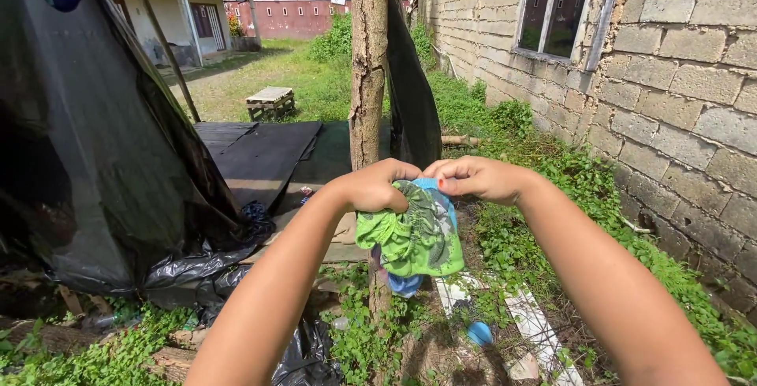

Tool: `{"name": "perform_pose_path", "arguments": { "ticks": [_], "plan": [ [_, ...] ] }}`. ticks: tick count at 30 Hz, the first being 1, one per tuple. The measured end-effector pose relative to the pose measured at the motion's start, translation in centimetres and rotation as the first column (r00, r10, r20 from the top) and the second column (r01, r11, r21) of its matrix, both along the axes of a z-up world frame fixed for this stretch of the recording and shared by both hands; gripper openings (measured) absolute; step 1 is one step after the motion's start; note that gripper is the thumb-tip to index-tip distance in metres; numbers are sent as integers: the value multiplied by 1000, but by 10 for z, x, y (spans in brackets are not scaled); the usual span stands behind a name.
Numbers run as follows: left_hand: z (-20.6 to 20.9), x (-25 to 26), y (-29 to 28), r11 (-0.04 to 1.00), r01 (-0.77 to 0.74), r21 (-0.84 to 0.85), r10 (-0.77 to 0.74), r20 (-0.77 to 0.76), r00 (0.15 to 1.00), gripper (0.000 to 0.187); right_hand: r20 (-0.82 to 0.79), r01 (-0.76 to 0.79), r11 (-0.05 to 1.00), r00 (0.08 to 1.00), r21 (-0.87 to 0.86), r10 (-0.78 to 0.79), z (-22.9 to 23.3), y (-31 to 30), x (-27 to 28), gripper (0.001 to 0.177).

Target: Hang washed laundry onto a clothesline and hangers in an outdoor yard area.

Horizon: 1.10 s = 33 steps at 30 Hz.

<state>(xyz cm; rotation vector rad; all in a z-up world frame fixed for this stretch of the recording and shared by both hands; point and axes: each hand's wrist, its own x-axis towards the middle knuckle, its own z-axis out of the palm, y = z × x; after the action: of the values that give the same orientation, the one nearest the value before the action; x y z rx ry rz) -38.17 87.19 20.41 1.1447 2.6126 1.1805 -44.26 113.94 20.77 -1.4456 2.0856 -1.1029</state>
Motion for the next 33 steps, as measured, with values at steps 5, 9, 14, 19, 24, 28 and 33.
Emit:
{"name": "perform_pose_path", "arguments": {
  "ticks": [5,9,14,19,24,28,33],
  "plan": [
    [3,11,-28,963,81,-258,-33,186,982,54,341,56,971,940,-231,27,6,28,-16,31],
    [11,16,-58,950,-26,-310,52,75,996,59,169,156,976,977,-154,-129,3,54,-59,37],
    [35,25,-66,934,-231,-273,193,-159,968,58,-299,337,934,909,116,-291,42,19,3,39],
    [42,21,-69,997,79,-25,-81,-507,858,35,-739,571,811,599,125,-308,44,6,10,35],
    [47,10,-79,995,-87,58,104,-554,826,30,-672,515,834,548,-198,-498,32,16,-18,26],
    [60,22,-66,900,-432,63,357,-675,645,35,-124,768,485,480,-420,-868,37,2,-23,16],
    [89,29,-26,881,-398,256,405,-843,354,31,399,556,67,671,-829,-625,72,-30,-29,7]
  ]
}}
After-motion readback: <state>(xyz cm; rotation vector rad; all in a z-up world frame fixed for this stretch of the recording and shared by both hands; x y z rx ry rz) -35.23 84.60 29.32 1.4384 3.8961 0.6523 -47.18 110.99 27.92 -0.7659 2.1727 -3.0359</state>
